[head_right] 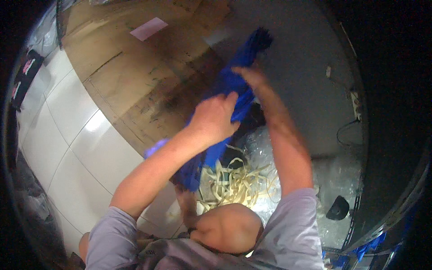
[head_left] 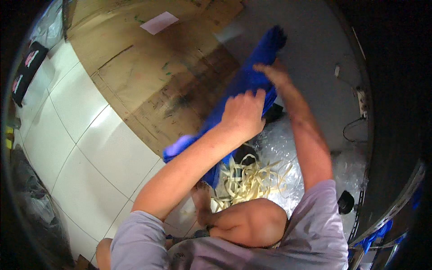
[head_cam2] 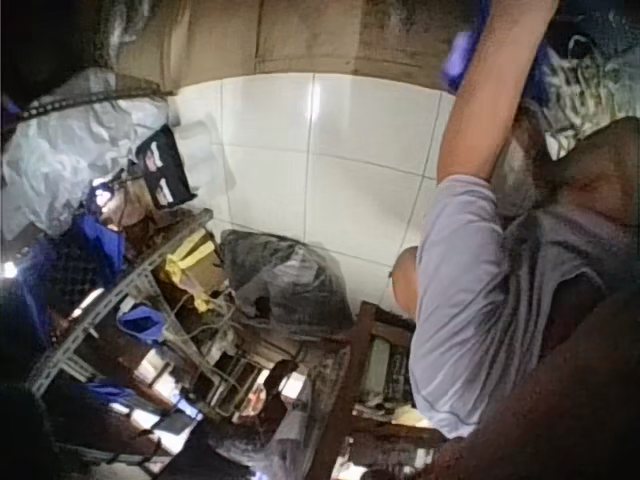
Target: The person folds blue reusable tote bags on the floor and then stacks them on a metal shelf. The person handles the bags one by one, smoothing them out before folding and placing them in a neat pile.
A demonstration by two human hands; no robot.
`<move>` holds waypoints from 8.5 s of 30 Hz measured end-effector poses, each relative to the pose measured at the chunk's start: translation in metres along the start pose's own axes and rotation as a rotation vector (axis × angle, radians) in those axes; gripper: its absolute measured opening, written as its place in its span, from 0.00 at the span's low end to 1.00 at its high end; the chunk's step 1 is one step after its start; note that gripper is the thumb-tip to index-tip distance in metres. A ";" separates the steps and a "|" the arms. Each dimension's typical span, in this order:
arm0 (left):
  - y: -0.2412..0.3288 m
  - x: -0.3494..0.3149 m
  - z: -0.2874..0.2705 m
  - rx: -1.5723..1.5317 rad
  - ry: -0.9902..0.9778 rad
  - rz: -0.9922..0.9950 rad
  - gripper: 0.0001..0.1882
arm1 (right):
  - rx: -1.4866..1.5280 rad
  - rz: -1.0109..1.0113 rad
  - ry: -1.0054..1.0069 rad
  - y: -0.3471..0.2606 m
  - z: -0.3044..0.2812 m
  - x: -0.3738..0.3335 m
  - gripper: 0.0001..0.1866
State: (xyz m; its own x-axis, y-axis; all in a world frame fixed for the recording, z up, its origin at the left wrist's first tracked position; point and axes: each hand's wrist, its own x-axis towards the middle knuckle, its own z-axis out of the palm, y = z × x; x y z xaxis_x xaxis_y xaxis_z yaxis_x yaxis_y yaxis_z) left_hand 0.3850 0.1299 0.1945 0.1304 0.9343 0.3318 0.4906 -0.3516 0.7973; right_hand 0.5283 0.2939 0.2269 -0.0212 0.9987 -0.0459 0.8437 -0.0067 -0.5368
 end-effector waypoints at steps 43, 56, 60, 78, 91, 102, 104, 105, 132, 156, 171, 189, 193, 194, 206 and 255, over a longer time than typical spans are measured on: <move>-0.194 -0.123 0.104 -0.525 -0.264 -0.509 0.33 | 1.126 0.565 0.016 0.366 0.072 -0.145 0.40; -0.195 -0.141 0.075 -0.741 -0.661 -0.966 0.37 | 1.251 0.682 -0.129 0.435 0.084 -0.144 0.31; -0.181 -0.143 0.052 -0.685 -0.758 -1.000 0.41 | 1.049 0.661 -0.001 0.386 0.093 -0.144 0.32; -0.167 -0.116 0.083 -0.735 -0.062 -0.899 0.45 | 0.131 0.545 0.278 0.392 0.108 -0.162 0.64; -0.179 -0.068 0.094 0.037 -0.310 -0.892 0.47 | -0.302 -0.208 -0.129 0.266 0.114 -0.199 0.57; -0.196 -0.040 0.006 0.598 -0.571 -0.298 0.54 | -0.478 -0.091 -0.196 0.248 0.158 -0.269 0.53; -0.204 -0.043 0.022 0.553 -0.554 -0.305 0.54 | -0.546 -0.107 -0.260 0.228 0.148 -0.268 0.51; -0.211 -0.045 0.029 0.527 -0.543 -0.314 0.54 | -0.583 -0.118 -0.297 0.218 0.141 -0.266 0.50; -0.205 -0.042 0.047 0.560 -0.370 -0.158 0.45 | -0.189 0.433 -0.105 0.409 0.117 -0.253 0.47; -0.279 -0.597 -0.324 0.245 0.418 -1.237 0.17 | 0.453 -0.406 -0.491 -0.196 0.086 -0.182 0.24; -0.224 -0.386 -0.353 -0.353 1.115 -1.037 0.13 | 0.882 0.031 -0.480 -0.180 0.158 -0.171 0.16; -0.067 -0.379 -0.449 -0.257 1.561 -0.966 0.12 | 1.083 -0.268 -1.293 -0.596 0.329 -0.116 0.17; -0.071 -0.346 -0.557 0.031 1.563 -0.790 0.10 | 1.032 -0.349 -1.416 -0.704 0.371 -0.117 0.20; -0.075 -0.338 -0.590 0.068 1.586 -0.702 0.09 | 1.043 -0.349 -1.414 -0.730 0.384 -0.109 0.22; -0.136 -0.377 -0.898 0.142 1.413 -1.132 0.24 | 0.859 -0.039 -1.416 -0.933 0.444 -0.119 0.36; -0.135 -0.249 -0.938 0.042 0.939 -0.625 0.18 | 1.415 -0.582 -0.420 -0.724 0.189 0.045 0.17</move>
State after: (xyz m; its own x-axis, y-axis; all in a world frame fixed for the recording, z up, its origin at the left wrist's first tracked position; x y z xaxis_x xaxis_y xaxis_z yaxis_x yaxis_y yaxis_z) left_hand -0.5223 -0.1102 0.4773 -0.8391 0.5250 0.1424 0.2737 0.1813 0.9446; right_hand -0.1846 0.3345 0.4539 -0.4924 0.7985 0.3463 -0.4873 0.0768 -0.8699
